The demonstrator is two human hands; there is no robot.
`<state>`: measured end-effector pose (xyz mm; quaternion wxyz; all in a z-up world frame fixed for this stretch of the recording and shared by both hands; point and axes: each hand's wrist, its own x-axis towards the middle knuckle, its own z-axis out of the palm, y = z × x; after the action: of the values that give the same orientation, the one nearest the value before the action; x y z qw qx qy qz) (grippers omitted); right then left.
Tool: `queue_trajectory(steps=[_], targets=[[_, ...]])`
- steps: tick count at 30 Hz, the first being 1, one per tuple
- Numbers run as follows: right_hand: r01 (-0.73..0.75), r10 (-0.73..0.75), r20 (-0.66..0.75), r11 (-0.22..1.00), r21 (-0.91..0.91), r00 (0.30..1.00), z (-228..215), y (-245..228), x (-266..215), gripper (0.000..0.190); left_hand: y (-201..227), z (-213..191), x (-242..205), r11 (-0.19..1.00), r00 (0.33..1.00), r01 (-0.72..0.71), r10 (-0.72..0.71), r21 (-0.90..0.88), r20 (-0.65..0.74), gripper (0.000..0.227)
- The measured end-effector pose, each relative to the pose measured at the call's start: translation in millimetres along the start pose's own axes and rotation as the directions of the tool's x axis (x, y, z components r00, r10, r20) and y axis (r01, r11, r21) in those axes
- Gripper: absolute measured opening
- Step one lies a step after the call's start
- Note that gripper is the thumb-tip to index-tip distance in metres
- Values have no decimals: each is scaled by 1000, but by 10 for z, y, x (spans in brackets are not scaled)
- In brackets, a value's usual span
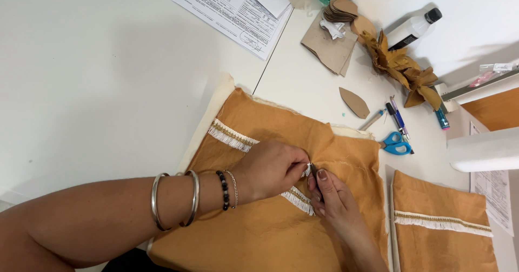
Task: Trimming excess white fringe from the edge of a brown pillowcase using small scissors
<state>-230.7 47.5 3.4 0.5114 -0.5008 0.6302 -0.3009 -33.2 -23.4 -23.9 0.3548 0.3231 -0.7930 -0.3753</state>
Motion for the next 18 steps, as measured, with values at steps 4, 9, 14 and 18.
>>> queue_trajectory(steps=[4,9,14,18], targets=[[-25,26,-9,993,118,1000,41,11,11,44,-2,56,-37,997,1000,-29,29,69,8,24],[-20,24,-15,973,229,1000,16,98,26,43,-20,113,-55,962,990,-140,142,233,9,18],[-60,65,-9,951,304,998,33,74,76,42,-46,168,-63,959,987,-154,159,236,0,16],[-35,39,-6,953,301,999,23,83,113,46,18,76,-67,966,988,-151,151,209,15,17]])
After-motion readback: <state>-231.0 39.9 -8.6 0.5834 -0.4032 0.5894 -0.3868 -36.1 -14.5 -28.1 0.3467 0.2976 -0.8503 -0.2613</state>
